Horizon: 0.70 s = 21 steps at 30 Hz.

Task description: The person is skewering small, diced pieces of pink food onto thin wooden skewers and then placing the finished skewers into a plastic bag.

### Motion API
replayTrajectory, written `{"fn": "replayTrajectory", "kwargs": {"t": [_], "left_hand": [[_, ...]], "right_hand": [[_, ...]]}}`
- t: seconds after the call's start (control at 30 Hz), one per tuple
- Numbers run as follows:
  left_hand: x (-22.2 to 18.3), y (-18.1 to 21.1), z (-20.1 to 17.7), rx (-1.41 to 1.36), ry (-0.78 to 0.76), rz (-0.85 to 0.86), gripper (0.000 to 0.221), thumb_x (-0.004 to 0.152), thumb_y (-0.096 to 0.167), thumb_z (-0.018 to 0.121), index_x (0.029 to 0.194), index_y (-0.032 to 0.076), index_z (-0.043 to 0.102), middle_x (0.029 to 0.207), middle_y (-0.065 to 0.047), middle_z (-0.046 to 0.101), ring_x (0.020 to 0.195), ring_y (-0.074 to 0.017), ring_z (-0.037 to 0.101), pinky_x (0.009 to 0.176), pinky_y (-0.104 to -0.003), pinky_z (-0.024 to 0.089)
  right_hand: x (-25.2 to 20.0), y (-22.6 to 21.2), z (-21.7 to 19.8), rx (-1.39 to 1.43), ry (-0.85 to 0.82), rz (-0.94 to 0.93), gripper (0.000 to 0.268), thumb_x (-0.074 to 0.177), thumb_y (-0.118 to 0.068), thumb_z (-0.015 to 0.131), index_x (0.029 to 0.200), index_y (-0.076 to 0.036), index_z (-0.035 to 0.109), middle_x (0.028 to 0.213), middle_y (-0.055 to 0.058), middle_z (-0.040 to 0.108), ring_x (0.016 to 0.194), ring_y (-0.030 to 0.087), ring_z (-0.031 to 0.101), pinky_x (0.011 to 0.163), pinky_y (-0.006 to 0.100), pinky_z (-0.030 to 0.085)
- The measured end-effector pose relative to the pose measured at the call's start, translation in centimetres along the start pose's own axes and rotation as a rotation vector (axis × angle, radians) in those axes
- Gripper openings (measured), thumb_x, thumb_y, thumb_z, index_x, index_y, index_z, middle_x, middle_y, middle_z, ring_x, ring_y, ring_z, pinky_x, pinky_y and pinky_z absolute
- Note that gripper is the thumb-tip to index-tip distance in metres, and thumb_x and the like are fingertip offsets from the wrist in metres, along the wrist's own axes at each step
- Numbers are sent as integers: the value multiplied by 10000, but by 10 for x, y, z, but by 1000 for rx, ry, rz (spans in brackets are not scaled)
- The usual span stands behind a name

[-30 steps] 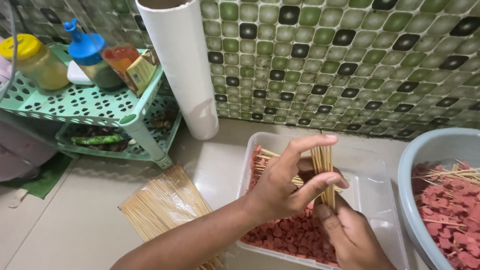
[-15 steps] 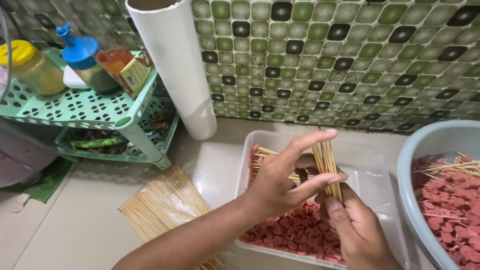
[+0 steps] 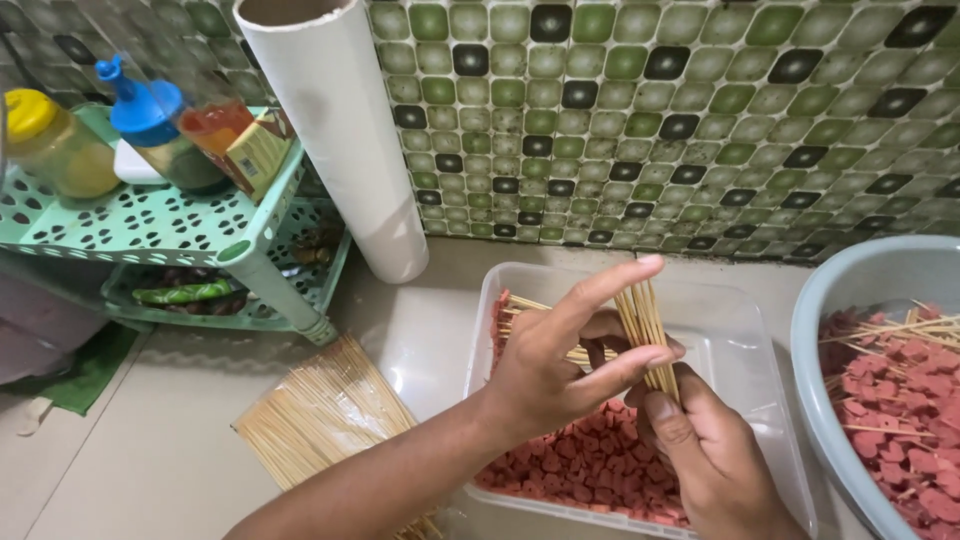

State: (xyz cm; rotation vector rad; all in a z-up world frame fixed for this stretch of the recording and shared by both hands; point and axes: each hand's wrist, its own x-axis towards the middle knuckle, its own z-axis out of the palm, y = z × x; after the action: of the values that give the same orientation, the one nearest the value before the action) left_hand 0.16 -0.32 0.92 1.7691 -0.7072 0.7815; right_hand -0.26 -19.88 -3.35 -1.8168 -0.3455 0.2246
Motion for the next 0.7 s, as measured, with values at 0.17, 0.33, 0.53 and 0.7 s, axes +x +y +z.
{"fn": "replayTrajectory", "kwargs": {"t": [0.17, 0.33, 0.53, 0.7], "left_hand": [[-1, -9, 0, -106, -15, -31, 592, 1031, 162, 720, 1518, 43, 404, 1461, -163, 606, 961, -180, 814, 899, -220, 702], [-5, -20, 6, -311, 55, -167, 461, 1164, 285, 436, 1555, 61, 342, 955, -124, 753, 742, -183, 764, 634, -274, 713], [5, -6, -9, -212, 94, -360, 283, 1109, 274, 436, 1245, 86, 596, 750, -56, 709, 521, -88, 598, 482, -203, 504], [7, -6, -32, 207, -517, -363, 178, 1020, 208, 532, 1165, 184, 631, 688, 18, 741, 462, -89, 563, 478, -281, 420]], "right_hand": [[3, -22, -6, -92, -16, 139, 443, 978, -357, 503, 1271, -115, 731, 796, 34, 605, 733, 154, 532, 710, 301, 436], [7, -32, -32, -245, -40, 299, 384, 1016, -386, 505, 1074, -131, 786, 621, 60, 528, 466, 199, 424, 458, 334, 319], [26, -17, -37, -331, -61, 94, 314, 1064, -317, 487, 1019, -93, 702, 697, 41, 543, 590, 166, 480, 573, 310, 389], [27, -18, -33, -214, -167, 134, 284, 1074, -260, 484, 1068, -98, 718, 583, 48, 484, 445, 171, 406, 405, 326, 315]]}}
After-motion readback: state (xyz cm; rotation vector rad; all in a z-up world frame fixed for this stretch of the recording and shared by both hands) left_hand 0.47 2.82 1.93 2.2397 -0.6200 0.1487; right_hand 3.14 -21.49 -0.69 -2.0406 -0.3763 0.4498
